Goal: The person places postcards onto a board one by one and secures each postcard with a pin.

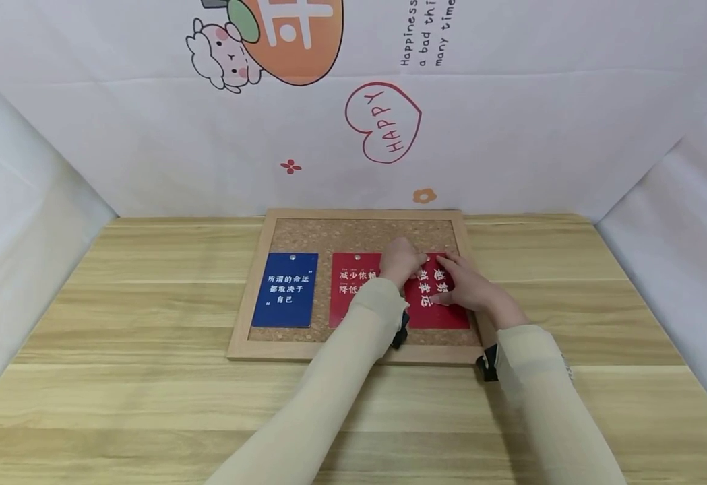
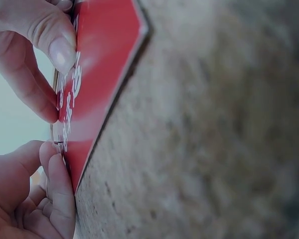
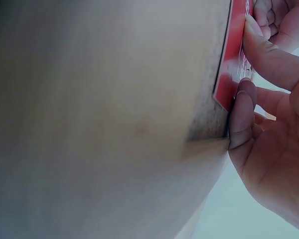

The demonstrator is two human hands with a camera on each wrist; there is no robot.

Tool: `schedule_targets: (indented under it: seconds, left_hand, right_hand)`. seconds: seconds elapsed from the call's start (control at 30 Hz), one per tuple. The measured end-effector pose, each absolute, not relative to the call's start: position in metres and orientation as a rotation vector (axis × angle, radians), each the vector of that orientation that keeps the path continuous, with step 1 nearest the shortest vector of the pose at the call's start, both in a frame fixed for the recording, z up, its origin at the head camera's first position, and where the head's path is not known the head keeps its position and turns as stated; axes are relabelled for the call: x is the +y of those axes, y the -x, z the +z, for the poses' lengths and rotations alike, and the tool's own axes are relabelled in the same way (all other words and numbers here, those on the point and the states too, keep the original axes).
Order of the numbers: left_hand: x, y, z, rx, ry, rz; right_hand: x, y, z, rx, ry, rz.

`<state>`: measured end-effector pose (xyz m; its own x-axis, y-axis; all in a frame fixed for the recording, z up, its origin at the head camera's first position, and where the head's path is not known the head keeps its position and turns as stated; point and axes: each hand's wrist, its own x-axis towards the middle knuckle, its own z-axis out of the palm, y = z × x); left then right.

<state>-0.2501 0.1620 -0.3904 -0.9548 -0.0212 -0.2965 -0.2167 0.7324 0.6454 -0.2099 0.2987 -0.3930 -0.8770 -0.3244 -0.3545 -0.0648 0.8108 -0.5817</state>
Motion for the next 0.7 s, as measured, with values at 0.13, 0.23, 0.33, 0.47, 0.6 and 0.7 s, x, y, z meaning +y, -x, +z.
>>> schedule_targets:
  seconds: [0.13, 0.23, 0.33, 0.47, 0.6, 0.7]
  left_hand:
    - [0.1623, 0.2516, -0.3908, 2.678, 0.191, 1.009]
    - [0.1624, 0.2511, -0.3904, 2.679, 0.195, 1.005]
    - [0.1628, 0.2499, -0.3899, 2.692, 0.19, 0.979]
    - [0.1633, 0.2478, -0.3886, 2.708, 0.179, 0.933]
    - [0.1636, 0.2457, -0.3858, 2.719, 0.17, 0.879]
    - [0.1643, 0.2453, -0.3844, 2.729, 0.166, 0.824]
  right_hand:
    - [0.2984, 0.2107, -0.3929, 2.549, 0.29, -0.802]
    - [0.2982, 0.2104, -0.3922, 2.552, 0.294, -0.803]
    - [0.2977, 0.2096, -0.3916, 2.553, 0.293, -0.806]
    - [0.2976, 0.209, -0.3914, 2.551, 0.289, -0.806]
    - [0.2976, 0.2085, -0.3912, 2.551, 0.287, -0.805]
    - [0.2972, 0.2082, -0.3908, 2.553, 0.284, -0.803]
